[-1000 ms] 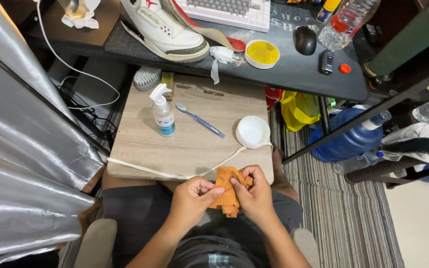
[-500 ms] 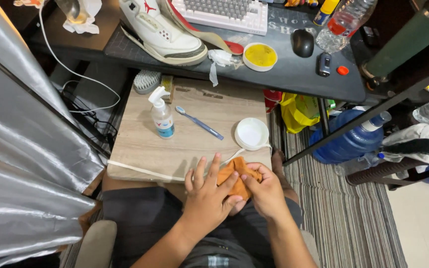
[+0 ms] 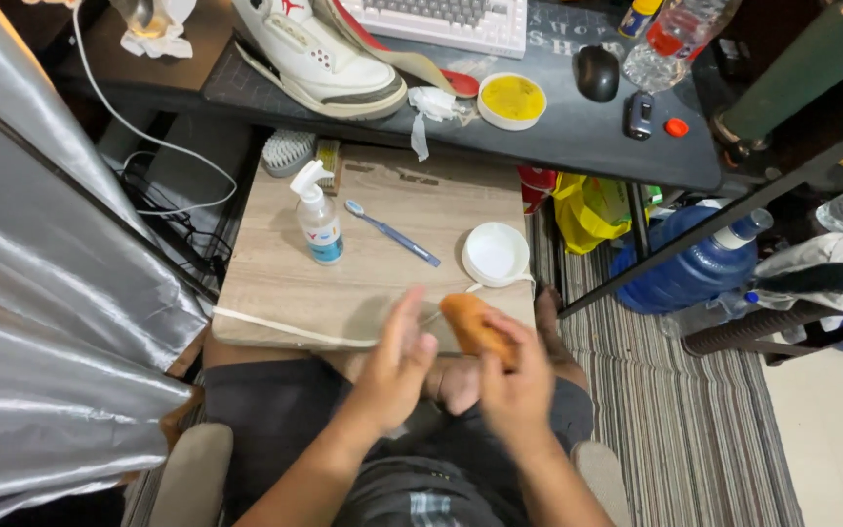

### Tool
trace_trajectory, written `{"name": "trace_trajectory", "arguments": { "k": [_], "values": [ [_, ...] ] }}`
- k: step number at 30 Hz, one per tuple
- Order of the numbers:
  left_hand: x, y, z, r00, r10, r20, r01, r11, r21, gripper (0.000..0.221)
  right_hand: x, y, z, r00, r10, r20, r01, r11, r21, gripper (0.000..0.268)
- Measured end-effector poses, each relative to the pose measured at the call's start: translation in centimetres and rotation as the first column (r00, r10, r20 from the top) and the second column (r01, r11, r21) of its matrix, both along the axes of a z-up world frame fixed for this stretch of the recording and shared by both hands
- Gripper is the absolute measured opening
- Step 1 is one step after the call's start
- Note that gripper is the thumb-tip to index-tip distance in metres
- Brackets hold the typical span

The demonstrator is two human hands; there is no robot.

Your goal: Cleaning a white shoe strap using a cloth and spray cleaner on a workbench.

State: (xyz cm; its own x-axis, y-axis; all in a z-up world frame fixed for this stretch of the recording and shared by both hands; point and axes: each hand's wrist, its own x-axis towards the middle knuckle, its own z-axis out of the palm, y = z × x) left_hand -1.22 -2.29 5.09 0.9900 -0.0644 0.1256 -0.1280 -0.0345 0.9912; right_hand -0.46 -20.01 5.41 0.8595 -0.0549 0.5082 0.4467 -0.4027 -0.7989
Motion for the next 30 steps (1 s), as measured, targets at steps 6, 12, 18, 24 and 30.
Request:
{"name": "trace_trajectory", "arguments": {
  "k": [6, 12, 18, 24, 30],
  "values": [
    [1.0, -2.3, -1.2, 0.770, 0.110, -0.629, -0.576, 0.545, -0.609, 0.030, -3.4, 4.2, 0.6, 0.877, 0.467, -0.112, -0.466, 0.770, -0.437, 0.056],
    [2.2, 0.4, -0.1, 0.838, 0.241, -0.489, -0.533, 0.549, -0.643, 0.038, -3.3, 2.9, 5.9, 0.914, 0.400, 0.060, -0.360, 0.872, -0.331, 0.019],
    [-0.1, -2.6, 4.3, 0.821, 0.084, -0.565, -0.474, 0.653, -0.591, 0.045, -0.7, 5.3, 0.7, 0.933, 0.356, 0.046, -0.282, 0.807, -0.519, 0.091],
    [1.3, 0.8, 5.1, 0.891, -0.005, -0.454, -0.403, 0.452, -0.796, 0.076, -3.1, 5.0, 0.8, 0.854, 0.517, 0.062, -0.436, 0.775, -0.456, 0.062],
    [-0.6, 0.5, 3.0, 0.851, 0.227, 0.474, -0.269, 0.963, 0.023, 0.049, -2.9, 4.8, -0.9, 0.810, 0.582, -0.074, -0.377, 0.613, 0.695, 0.095]
  ]
}}
